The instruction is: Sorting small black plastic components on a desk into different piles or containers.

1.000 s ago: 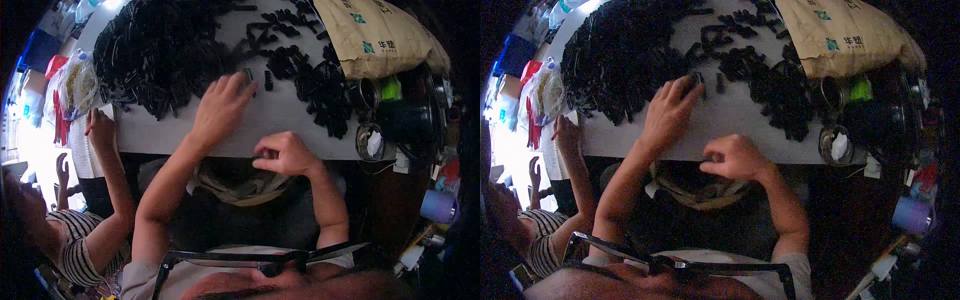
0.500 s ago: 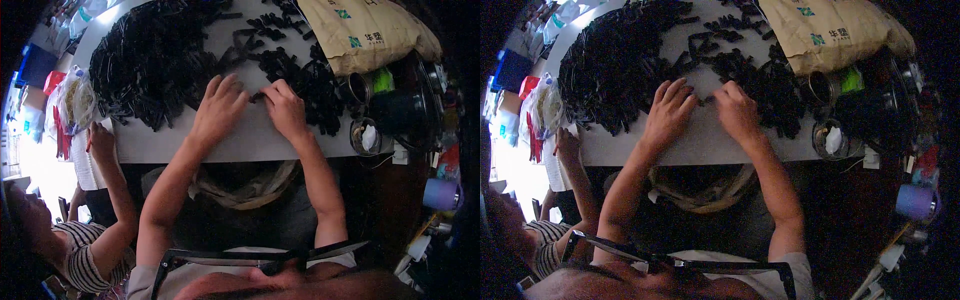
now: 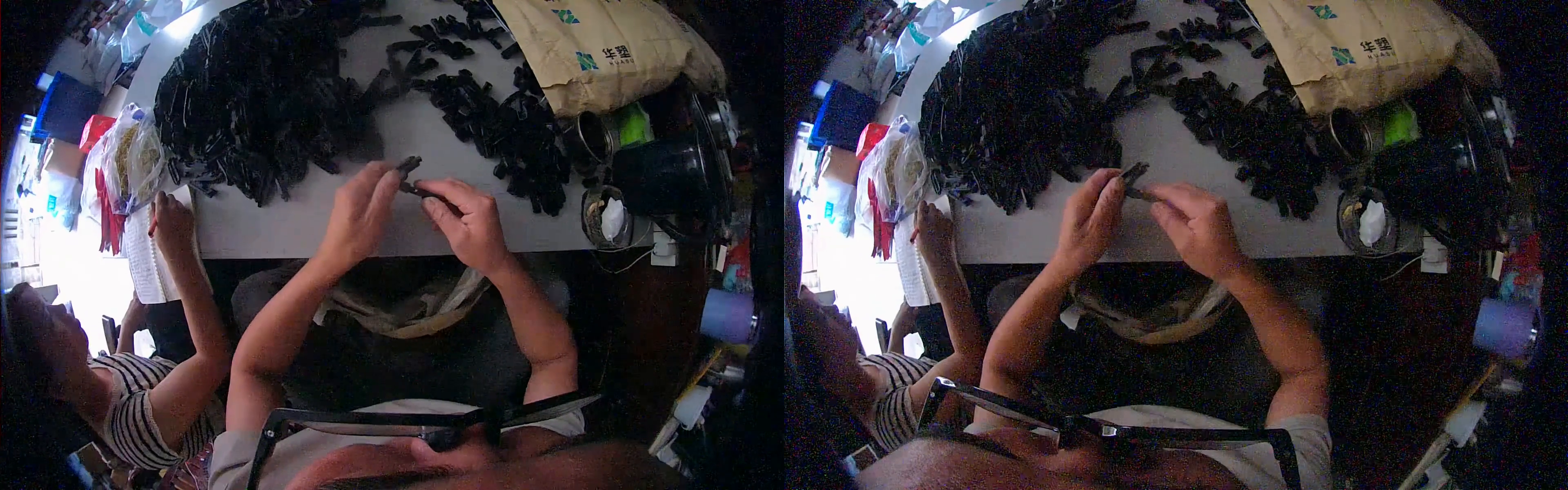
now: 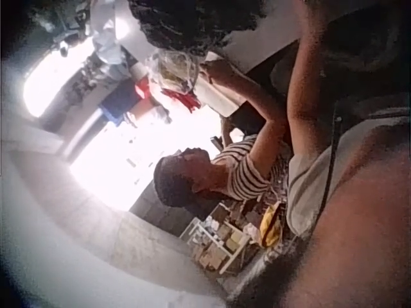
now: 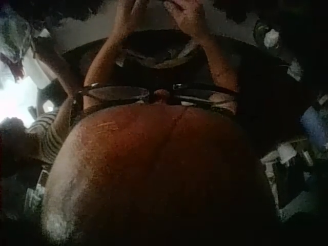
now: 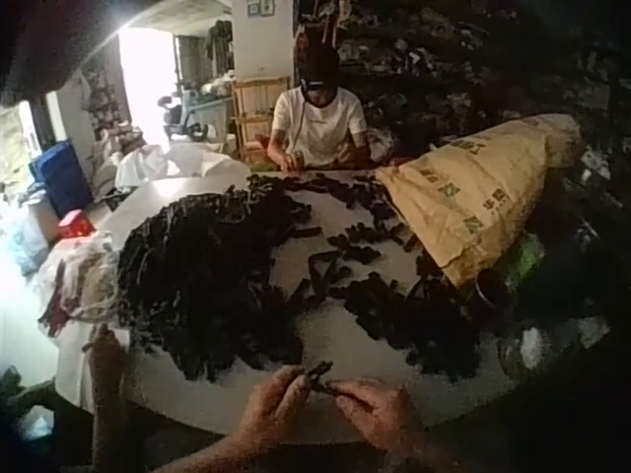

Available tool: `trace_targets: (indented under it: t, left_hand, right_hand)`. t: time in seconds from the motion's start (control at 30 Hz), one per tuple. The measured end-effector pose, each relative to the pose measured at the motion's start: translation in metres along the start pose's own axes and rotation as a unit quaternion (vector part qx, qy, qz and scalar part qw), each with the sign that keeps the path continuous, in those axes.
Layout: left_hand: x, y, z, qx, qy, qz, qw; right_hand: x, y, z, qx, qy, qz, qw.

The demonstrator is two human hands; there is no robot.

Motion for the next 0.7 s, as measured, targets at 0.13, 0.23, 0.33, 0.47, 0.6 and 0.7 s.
trace_targets:
  t: [0.13,0.23,0.33,0.47,0.6,0.7]
  left_hand:
    - [0.007,-0.001,-0.003,-0.027,0.029,0.058,0.998]
    - [0.017,0.001,-0.006,-0.096,0.118,0.122,0.981]
    - [0.019,0.003,-0.010,-0.104,0.158,0.167,0.968]
    - [0.018,-0.001,-0.014,-0.085,0.229,0.170,0.955]
    - [0.021,-0.005,-0.017,-0.115,0.240,0.171,0.949]
    - [0.021,-0.010,-0.020,-0.158,0.217,0.163,0.949]
  right_hand:
    - [0.004,-0.001,-0.006,-0.009,0.111,0.110,0.988]
    - [0.006,0.000,-0.008,-0.001,0.115,0.144,0.983]
    - [0.004,0.000,-0.010,0.019,0.143,0.199,0.969]
    - [-0.004,-0.002,-0.015,0.018,0.157,0.203,0.966]
    - [-0.004,-0.002,-0.014,0.013,0.155,0.200,0.968]
    - [-0.013,-0.006,-0.005,0.081,0.071,0.217,0.970]
Point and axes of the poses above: each hand's wrist, its own z-axis towards the middle knuckle, its own y-axis out of the palm, x = y × z, the point moved 3 cm from there along z, towards the middle knuckle, and after that the axes turned 4 degrees about x, right-handed, at the moved point
